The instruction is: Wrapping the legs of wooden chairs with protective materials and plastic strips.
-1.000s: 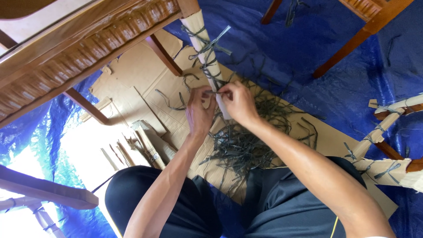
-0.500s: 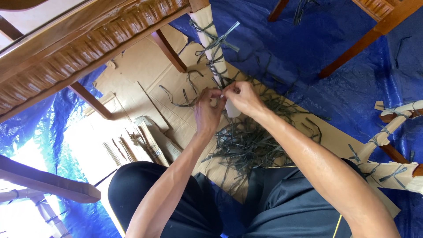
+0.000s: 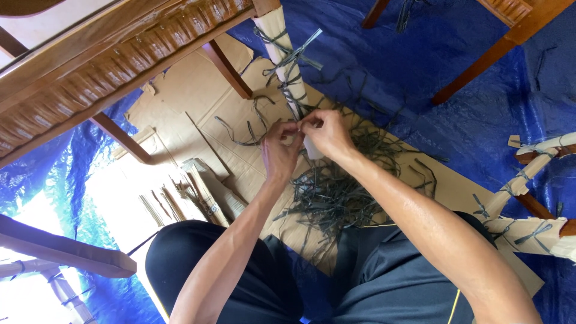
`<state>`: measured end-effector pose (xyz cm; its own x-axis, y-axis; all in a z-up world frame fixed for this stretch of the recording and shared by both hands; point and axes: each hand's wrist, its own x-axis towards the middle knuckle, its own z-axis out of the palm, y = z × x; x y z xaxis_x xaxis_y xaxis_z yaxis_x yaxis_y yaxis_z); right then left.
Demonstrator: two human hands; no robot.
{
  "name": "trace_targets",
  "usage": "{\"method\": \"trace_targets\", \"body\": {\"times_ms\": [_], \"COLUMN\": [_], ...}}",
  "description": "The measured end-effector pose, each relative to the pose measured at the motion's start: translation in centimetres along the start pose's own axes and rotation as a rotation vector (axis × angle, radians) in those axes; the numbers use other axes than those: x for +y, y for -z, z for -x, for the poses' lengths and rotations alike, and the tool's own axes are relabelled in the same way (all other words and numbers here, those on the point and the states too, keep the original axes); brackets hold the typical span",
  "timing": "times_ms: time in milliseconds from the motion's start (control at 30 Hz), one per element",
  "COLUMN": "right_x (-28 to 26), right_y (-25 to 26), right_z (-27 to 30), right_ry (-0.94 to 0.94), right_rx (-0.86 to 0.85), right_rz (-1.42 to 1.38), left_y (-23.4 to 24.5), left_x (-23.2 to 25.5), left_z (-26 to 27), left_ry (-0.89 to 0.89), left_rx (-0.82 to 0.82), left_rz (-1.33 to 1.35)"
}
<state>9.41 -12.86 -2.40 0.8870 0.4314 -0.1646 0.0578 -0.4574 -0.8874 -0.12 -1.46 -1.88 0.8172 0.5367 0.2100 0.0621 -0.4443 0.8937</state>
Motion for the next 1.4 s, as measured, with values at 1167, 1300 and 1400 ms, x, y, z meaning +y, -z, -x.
{"method": "trace_targets", "body": {"times_ms": [1167,1300,1400], "right_x": [-2.7,-2.2,-2.2], "right_y": [0.1,0.2,0.7], "right_z": [1.7,1.7,1.6], "right_ry": [0.344,0.339,0.040], "right_rx": [0.139,0.155,0.159], "right_rz": [0.290,0.264,0.177], "left_y": [1.0,1.4,1.7], "left_x": [-0.4,-0.3,-0.2], "left_z": [0.4,0.1,-0.3], "left_ry": [-0.162,-0.179,-0.164], "left_rx": [-0.108,-0.144,-0.183], "left_rz": [-0.067,-0.153,-0.199]}}
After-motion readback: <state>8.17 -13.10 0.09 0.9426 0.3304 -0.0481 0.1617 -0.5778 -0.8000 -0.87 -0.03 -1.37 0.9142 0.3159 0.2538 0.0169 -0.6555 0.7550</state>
